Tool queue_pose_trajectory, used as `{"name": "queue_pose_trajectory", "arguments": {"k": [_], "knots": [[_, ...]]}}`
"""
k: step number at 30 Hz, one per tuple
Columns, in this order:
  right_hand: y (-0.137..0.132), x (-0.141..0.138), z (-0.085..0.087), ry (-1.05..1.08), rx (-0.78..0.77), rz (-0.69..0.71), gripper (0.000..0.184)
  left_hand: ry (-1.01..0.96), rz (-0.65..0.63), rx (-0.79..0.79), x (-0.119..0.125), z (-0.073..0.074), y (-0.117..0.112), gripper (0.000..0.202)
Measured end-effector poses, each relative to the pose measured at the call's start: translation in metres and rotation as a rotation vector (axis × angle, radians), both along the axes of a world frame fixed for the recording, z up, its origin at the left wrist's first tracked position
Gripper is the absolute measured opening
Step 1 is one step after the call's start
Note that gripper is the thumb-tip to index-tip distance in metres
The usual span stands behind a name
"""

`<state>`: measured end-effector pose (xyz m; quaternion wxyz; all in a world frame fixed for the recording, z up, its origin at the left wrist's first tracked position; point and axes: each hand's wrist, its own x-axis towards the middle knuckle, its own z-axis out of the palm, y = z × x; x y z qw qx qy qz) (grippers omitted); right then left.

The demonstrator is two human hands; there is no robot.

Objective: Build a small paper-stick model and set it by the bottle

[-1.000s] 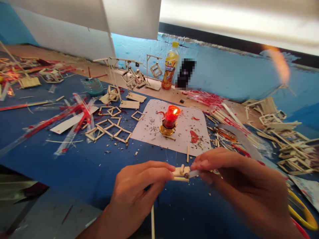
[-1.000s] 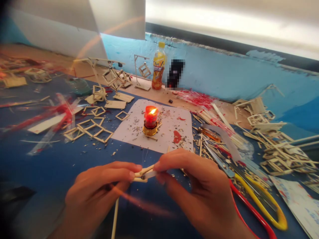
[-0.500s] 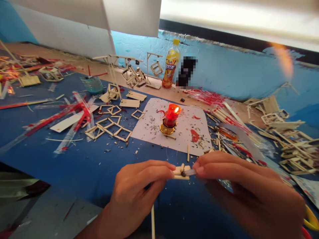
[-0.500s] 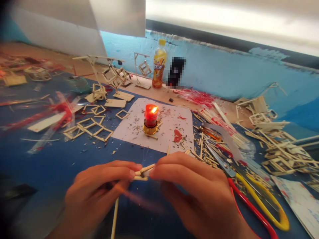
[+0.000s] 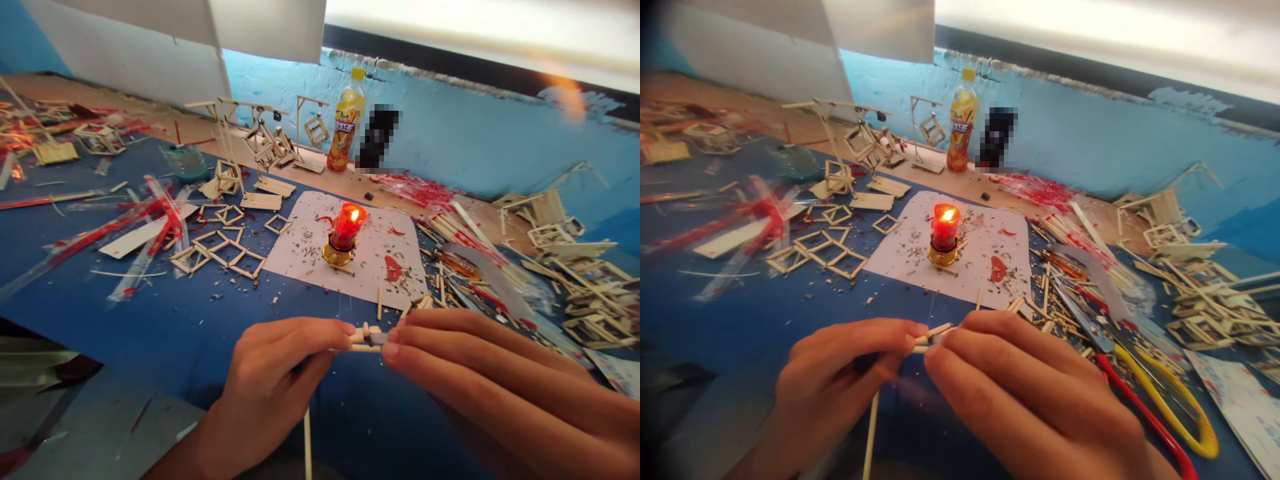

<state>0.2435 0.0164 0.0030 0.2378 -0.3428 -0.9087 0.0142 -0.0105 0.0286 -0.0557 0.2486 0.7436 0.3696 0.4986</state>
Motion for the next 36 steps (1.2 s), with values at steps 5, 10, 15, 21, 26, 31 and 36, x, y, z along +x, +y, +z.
{"name": "queue_pose_trajectory", "arguments": {"k": [5,10,15,21,26,31,36], "knots": [[0.001,0.001,0.007,-0.077,0.012,0.029,0.048,0.011,0.028,-0.008,-0.001,0.000,-0.001,0.020],[0.007,-0.002,0.013,-0.035,0.083,0.041,0.043,-0.027,-0.012,-0.018,-0.001,0.000,-0.003,0.024],[0.037,-0.016,0.020,0.126,0.124,0.011,0.033,0.015,0.116,-0.098,-0.006,0.005,-0.002,0.031],[0.114,-0.035,0.013,0.181,0.250,-0.169,0.021,-0.019,0.174,-0.245,-0.007,0.017,0.011,0.024],[0.151,-0.029,-0.005,0.187,0.248,-0.278,0.023,-0.015,0.199,-0.219,-0.006,0.019,0.018,0.026],[0.154,-0.003,-0.021,0.080,0.019,-0.335,0.019,-0.011,0.160,-0.123,-0.005,0.016,0.018,0.026],[0.131,0.006,-0.024,0.052,-0.100,-0.341,0.021,0.003,0.139,-0.053,-0.005,0.012,0.016,0.025]]}}
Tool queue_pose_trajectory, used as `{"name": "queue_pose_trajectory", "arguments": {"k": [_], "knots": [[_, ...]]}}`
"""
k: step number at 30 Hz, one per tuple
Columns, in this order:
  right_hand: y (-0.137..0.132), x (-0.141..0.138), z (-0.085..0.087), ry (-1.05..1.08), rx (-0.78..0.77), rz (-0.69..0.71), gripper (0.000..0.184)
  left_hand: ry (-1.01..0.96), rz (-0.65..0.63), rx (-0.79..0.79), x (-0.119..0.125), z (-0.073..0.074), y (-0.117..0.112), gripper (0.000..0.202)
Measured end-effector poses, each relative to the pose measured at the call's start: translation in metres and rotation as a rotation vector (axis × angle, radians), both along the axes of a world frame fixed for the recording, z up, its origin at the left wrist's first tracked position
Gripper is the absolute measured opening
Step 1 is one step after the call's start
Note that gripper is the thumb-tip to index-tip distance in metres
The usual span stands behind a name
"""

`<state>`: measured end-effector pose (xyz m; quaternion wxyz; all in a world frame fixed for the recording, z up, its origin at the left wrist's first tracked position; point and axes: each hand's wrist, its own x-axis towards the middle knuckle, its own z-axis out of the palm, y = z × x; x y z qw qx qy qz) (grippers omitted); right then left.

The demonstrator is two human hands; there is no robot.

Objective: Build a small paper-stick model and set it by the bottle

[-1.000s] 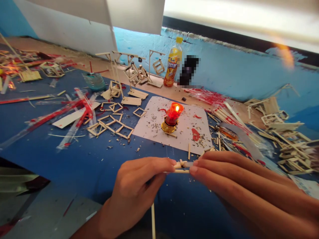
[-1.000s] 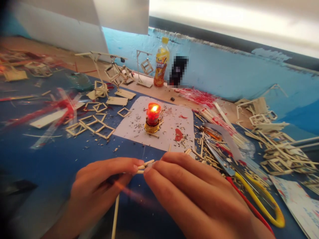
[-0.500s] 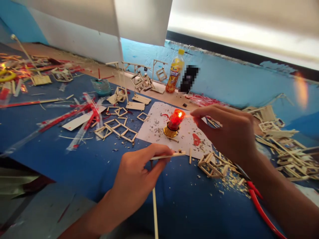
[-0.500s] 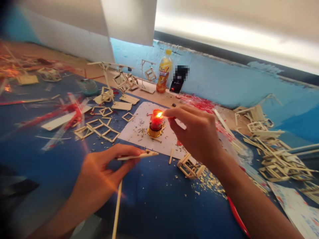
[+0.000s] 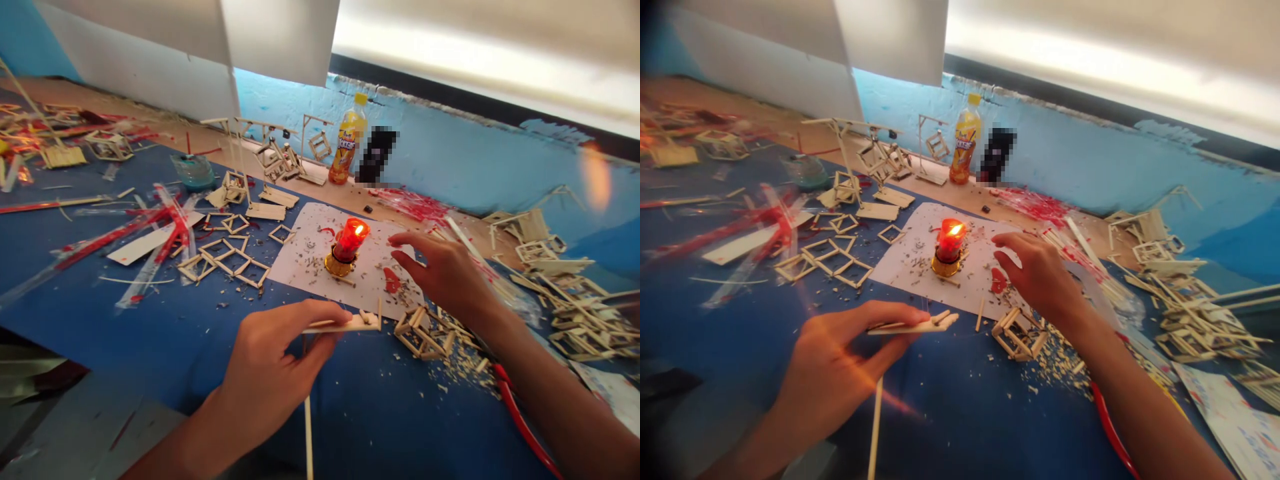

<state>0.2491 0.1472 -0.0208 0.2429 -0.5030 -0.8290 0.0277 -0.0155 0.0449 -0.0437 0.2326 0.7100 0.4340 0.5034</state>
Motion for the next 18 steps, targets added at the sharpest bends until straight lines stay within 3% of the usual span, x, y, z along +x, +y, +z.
{"name": "queue_pose_trajectory", "arguments": {"k": [2,4,8,12,18], "knots": [[-0.023,-0.004,0.005,0.159,-0.042,0.015,0.022,0.029,-0.002,0.029,0.000,0.001,-0.001,0.027],[-0.050,-0.009,0.011,0.377,-0.140,0.153,0.027,0.040,-0.009,0.033,0.001,0.002,-0.003,0.027],[-0.090,-0.021,0.015,0.502,-0.141,0.312,0.048,0.003,-0.049,0.026,0.003,0.002,-0.005,0.024],[-0.095,-0.031,0.011,0.542,-0.118,0.399,0.055,-0.025,-0.099,0.023,0.003,-0.001,-0.008,0.024],[-0.090,-0.035,0.013,0.592,-0.154,0.391,0.048,-0.043,-0.137,0.046,0.004,-0.004,-0.008,0.023]]}}
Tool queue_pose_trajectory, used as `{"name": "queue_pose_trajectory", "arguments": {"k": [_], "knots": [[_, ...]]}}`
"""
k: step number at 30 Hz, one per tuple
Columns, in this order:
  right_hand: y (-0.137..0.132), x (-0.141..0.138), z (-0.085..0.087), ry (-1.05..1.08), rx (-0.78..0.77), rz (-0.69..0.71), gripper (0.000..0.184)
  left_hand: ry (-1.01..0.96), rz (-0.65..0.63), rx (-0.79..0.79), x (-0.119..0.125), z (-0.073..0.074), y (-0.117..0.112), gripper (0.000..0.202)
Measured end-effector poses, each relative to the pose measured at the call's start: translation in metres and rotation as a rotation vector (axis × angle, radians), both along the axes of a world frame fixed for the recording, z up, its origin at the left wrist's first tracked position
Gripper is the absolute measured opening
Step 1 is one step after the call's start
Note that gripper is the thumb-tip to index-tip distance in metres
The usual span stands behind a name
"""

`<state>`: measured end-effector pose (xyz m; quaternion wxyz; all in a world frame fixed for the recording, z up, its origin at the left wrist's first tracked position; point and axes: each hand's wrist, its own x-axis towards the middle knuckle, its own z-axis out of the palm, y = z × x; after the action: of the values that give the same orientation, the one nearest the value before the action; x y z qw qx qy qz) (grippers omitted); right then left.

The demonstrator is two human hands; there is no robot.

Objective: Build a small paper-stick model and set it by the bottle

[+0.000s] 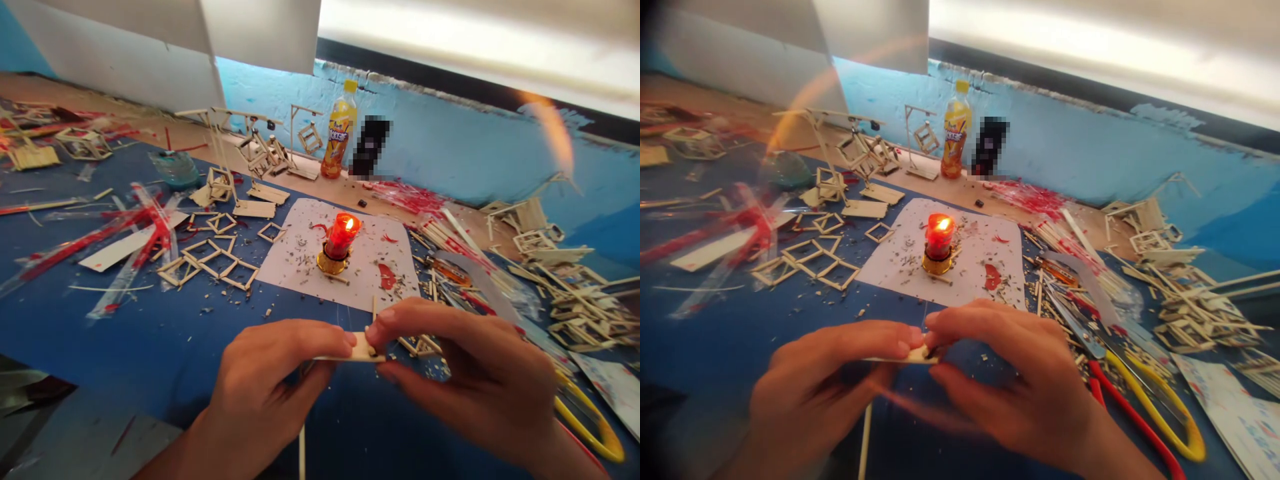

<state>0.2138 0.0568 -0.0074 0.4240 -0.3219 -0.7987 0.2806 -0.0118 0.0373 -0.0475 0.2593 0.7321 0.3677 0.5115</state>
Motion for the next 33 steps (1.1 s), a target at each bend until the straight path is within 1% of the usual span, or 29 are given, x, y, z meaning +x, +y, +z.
{"name": "queue_pose_trajectory", "arguments": {"k": [4,11,16,20,25,30,33], "knots": [[-0.001,-0.001,-0.001,-0.008,-0.012,-0.006,0.046,0.012,-0.030,0.013,-0.001,-0.001,0.001,0.025],[-0.012,-0.002,-0.010,-0.009,-0.038,-0.141,0.054,0.070,-0.028,0.101,-0.001,0.000,0.001,0.021],[-0.018,-0.006,-0.010,0.003,0.001,-0.180,0.058,0.060,-0.026,0.058,-0.001,0.000,-0.001,0.024],[-0.021,-0.009,-0.011,0.004,0.013,-0.203,0.062,0.053,-0.045,0.072,-0.002,-0.001,-0.003,0.024],[-0.022,-0.012,-0.009,-0.016,0.026,-0.232,0.057,0.059,-0.052,0.071,-0.002,0.000,-0.001,0.025],[-0.026,-0.014,-0.005,-0.056,0.102,-0.280,0.049,0.051,-0.079,0.101,-0.002,0.000,0.000,0.023],[-0.029,-0.014,-0.005,-0.076,0.136,-0.313,0.046,0.043,-0.106,0.123,-0.004,-0.001,-0.001,0.022]]}}
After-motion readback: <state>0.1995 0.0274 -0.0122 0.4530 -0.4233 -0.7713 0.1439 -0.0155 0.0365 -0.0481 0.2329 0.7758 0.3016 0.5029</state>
